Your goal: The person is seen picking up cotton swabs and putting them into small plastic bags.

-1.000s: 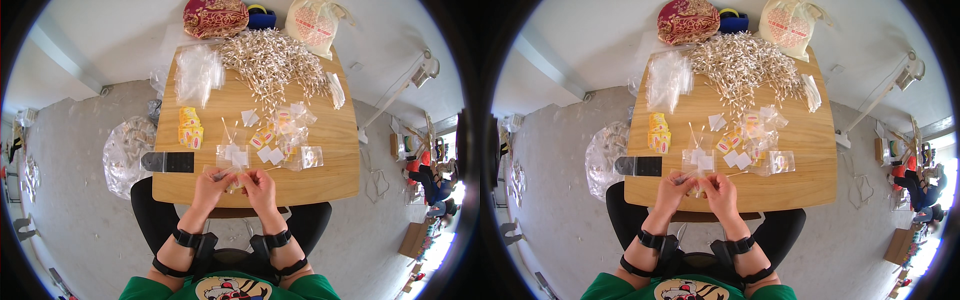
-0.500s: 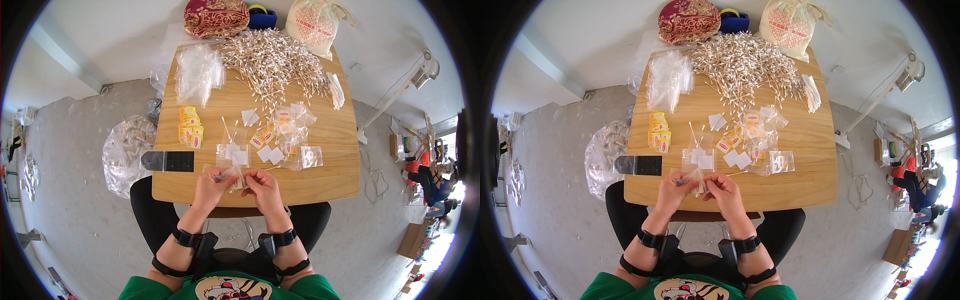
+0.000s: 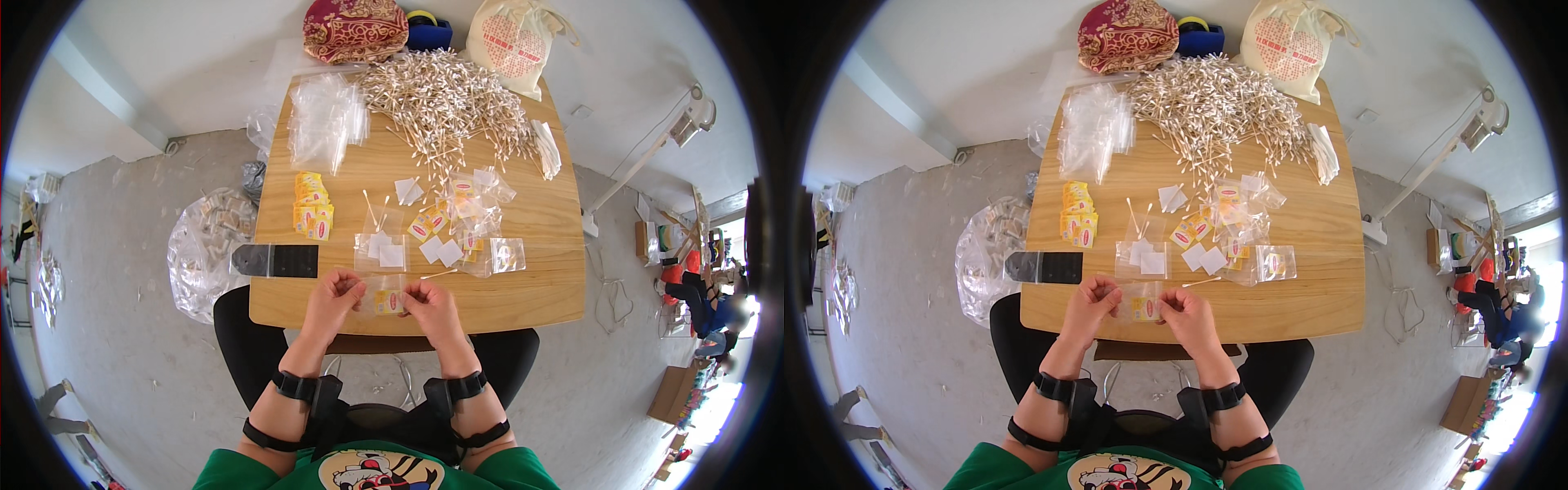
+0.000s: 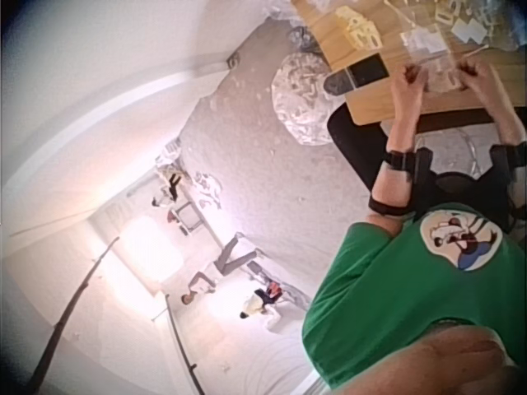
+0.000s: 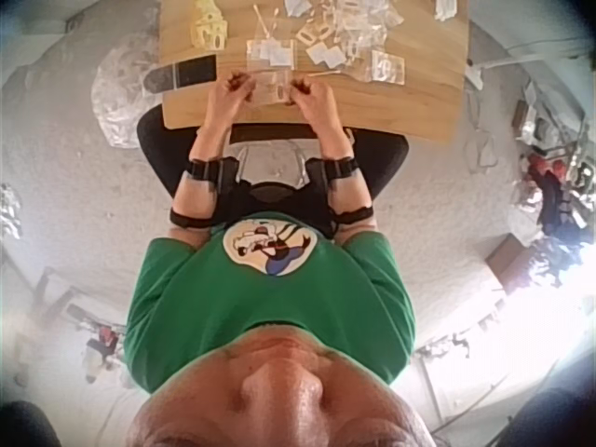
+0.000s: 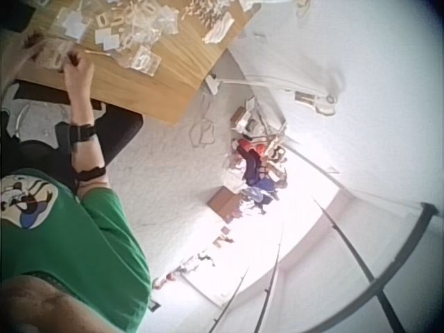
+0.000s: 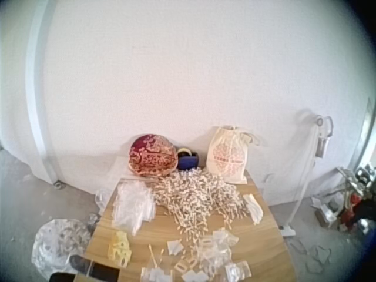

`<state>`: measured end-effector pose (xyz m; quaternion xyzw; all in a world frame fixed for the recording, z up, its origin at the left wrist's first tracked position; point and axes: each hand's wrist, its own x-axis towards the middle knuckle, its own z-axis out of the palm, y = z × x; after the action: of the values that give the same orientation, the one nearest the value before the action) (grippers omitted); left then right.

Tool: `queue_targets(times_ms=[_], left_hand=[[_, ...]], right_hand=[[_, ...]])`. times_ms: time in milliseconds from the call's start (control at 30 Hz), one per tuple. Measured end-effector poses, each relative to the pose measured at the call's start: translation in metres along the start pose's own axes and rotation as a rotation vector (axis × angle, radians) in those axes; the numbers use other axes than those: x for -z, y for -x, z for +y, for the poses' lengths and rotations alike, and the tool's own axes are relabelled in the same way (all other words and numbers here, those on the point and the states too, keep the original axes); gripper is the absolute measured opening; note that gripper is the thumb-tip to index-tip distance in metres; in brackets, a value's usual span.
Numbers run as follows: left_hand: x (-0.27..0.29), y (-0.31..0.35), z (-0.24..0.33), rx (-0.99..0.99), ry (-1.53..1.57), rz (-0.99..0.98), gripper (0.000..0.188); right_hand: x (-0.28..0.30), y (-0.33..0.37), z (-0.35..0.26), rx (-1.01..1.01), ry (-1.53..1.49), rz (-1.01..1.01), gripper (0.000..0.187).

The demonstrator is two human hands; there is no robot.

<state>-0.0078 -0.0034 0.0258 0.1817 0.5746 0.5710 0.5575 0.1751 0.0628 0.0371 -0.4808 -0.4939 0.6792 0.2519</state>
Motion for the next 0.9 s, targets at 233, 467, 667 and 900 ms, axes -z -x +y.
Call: queue_targets(times_ms=[233, 467, 667, 900], left_hand=[[0.021, -0.015, -0.007, -0.499, -0.868, 0.126, 0.029], [0.018, -0.001, -0.002, -0.747, -1.463, -0.118, 0.054], [0.016, -0.004, 0.000, -0.734, -1.351, -0.033, 0.052], [-0.008, -0.043, 0.001, -0.726, -1.026, 0.188, 0.040]], right_hand=[[-0.005, 0.000, 0.014, 0.066, 0.233, 0.231, 0.009], [0.015, -0.016, 0.001, 0.020, -0.089, 0.277, 0.008], [0.020, -0.043, -0.016, 0.080, -0.019, 0.266, 0.006], [-0.054, -0.129, -0.043, 0.185, 0.248, 0.003, 0.012]])
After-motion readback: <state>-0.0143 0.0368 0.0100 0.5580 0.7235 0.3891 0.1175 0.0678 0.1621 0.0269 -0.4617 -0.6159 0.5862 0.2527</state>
